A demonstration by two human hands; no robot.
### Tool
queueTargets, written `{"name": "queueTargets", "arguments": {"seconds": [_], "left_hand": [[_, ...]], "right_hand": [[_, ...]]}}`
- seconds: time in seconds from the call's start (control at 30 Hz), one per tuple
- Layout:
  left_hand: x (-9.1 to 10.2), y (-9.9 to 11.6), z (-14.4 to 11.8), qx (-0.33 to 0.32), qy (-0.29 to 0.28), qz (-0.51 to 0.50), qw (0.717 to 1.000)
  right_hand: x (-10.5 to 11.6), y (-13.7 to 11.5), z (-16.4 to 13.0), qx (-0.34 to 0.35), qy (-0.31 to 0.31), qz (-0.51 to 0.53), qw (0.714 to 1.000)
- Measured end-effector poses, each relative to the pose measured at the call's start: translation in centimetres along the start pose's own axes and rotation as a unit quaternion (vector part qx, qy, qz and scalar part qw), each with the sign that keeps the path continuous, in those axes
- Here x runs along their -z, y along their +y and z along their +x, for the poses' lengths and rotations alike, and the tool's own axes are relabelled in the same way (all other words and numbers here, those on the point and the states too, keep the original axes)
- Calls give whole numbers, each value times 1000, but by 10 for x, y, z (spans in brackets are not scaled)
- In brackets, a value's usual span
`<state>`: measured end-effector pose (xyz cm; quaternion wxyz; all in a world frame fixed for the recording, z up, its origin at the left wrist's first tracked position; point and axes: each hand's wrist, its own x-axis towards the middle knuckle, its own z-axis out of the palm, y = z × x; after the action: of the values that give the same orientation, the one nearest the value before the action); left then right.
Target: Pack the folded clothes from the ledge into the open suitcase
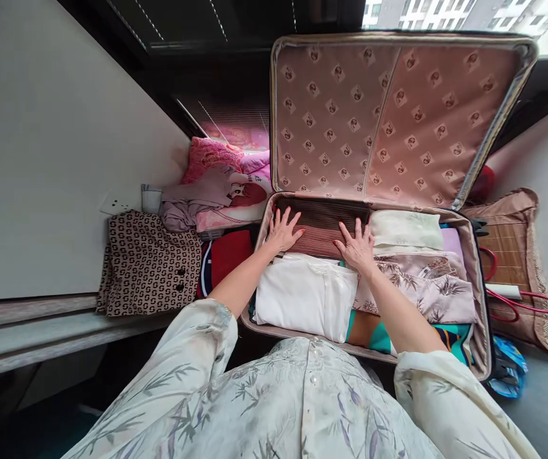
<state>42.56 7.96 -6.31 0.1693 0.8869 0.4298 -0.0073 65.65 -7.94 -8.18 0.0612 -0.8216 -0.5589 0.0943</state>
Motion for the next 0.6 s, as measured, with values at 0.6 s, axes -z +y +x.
{"name": "queueTargets", "arguments": {"seconds": [0.6], "left_hand": [[-15, -79, -140, 87, 307, -213, 923]], "right_hand": [[-2, -3, -6, -43, -14, -60, 997]]}}
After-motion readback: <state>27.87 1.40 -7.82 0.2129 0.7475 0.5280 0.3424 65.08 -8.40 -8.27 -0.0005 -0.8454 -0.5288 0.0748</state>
